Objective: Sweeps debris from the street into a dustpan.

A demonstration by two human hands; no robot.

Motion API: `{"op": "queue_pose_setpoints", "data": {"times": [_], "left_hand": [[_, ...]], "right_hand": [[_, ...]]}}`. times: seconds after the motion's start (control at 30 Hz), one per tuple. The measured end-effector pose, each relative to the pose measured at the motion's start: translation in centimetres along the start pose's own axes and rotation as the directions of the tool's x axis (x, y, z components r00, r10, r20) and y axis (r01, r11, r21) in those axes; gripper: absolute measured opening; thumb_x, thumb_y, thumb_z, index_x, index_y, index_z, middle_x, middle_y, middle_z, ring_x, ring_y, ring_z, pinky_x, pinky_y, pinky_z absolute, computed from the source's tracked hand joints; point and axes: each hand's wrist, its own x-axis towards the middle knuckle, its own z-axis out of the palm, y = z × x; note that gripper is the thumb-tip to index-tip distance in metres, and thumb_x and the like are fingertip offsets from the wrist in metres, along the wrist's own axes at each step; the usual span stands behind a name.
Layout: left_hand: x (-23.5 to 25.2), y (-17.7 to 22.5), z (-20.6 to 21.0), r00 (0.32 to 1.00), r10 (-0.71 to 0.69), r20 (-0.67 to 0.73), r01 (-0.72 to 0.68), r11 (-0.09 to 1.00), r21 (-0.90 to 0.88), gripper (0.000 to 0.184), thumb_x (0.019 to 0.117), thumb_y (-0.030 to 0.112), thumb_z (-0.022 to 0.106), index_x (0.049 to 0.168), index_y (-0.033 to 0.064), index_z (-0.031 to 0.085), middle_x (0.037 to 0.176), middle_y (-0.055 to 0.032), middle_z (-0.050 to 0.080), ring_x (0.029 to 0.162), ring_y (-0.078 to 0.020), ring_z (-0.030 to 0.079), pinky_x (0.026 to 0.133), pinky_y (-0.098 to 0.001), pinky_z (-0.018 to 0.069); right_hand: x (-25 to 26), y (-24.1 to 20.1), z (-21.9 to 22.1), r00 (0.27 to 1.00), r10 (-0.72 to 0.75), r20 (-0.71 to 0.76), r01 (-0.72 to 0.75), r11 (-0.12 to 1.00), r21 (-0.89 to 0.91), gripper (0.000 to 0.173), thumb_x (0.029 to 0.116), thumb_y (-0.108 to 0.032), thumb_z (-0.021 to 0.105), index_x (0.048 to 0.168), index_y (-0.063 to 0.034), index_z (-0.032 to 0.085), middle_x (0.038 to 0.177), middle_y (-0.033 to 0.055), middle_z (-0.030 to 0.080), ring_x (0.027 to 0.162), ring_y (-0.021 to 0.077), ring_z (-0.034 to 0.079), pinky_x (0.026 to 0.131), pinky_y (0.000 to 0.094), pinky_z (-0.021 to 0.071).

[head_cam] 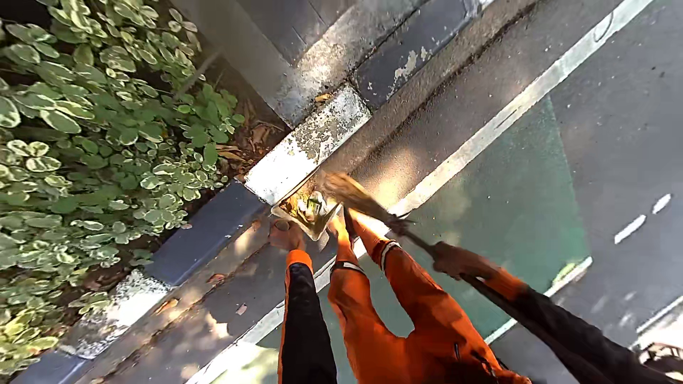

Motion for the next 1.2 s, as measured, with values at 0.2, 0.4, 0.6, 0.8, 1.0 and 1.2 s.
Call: {"op": "queue_pose_setpoints", "data": {"times": [0.2,0.4,0.6,0.8,1.0,1.2], "left_hand": [[0.7,-1.9,1.0,0.999,-0.035,0.019,0.034,0.999,0.015,0.043,0.0823,0.024,0.08,0.119,0.0044,0.069,0.113,-0.024,0.071,0.11,-0.0418,0.067,0.093,-0.061,0.0512],[1.0,-13.8,-0.4,0.995,0.097,0.035,-0.096,0.995,-0.038,0.033,0.0851,0.032,0.075,0.113,0.0144,0.073,0.105,-0.0115,0.075,0.098,-0.0289,0.072,0.086,-0.0562,0.056],[1.1,-27.9,-7.8,0.979,0.159,-0.126,-0.199,0.867,-0.456,0.027,0.0808,0.006,0.077,0.102,-0.01,0.07,0.099,-0.0214,0.074,0.095,-0.0264,0.072,0.091,-0.0425,0.0576],[4.7,-42.2,-15.9,0.973,0.119,-0.195,-0.187,0.905,-0.382,0.026,0.0791,0.007,0.08,0.099,-0.0081,0.073,0.098,-0.0206,0.075,0.094,-0.027,0.073,0.092,-0.044,0.0571],[10.0,-48.3,-18.3,0.974,0.077,-0.212,-0.128,0.963,-0.238,0.024,0.0813,0.01,0.076,0.1,-0.0039,0.073,0.098,-0.0194,0.075,0.094,-0.0308,0.073,0.087,-0.051,0.0561],[15.6,-46.8,-19.3,0.981,-0.015,-0.191,0.0,0.997,-0.075,0.03,0.0801,0.014,0.076,0.106,0.0007,0.074,0.103,-0.0227,0.074,0.101,-0.0389,0.071,0.091,-0.0566,0.0518]], "right_hand": [[6.6,-2.2,-6.6,0.84,0.045,-0.54,-0.121,0.987,-0.105,0.053,0.0929,-0.013,0.067,0.139,0.0092,0.051,0.13,0.035,0.059,0.121,0.048,0.06,0.1,0.063,0.0475],[10.5,-11.6,8.3,0.958,-0.194,-0.212,0.098,0.915,-0.392,0.065,0.0931,-0.019,0.068,0.148,0.005,0.044,0.132,0.0333,0.059,0.123,0.0485,0.059,0.101,0.0652,0.0472],[4.8,2.6,15.9,0.938,0.087,-0.335,-0.021,0.98,0.197,0.035,0.1035,-0.02,0.062,0.128,0.0051,0.055,0.086,0.0161,0.06,0.063,0.0223,0.057,0.061,0.0419,0.0536],[5.1,1.2,18.6,0.753,0.167,-0.637,-0.123,0.986,0.113,0.044,0.1064,-0.032,0.057,0.121,0.0097,0.058,0.091,0.0219,0.058,0.074,0.0297,0.056,0.07,0.0496,0.0499],[15.8,-20.7,31.0,0.878,-0.063,-0.475,-0.067,0.965,-0.253,0.063,0.0945,-0.013,0.064,0.149,0.0096,0.041,0.142,0.0363,0.052,0.135,0.0504,0.051,0.11,0.0646,0.0417],[10.1,-22.6,41.2,0.953,-0.125,-0.276,0.055,0.967,-0.25,0.047,0.0921,-0.015,0.068,0.134,0.0028,0.056,0.104,0.0234,0.066,0.09,0.0354,0.068,0.079,0.0553,0.0554]]}}
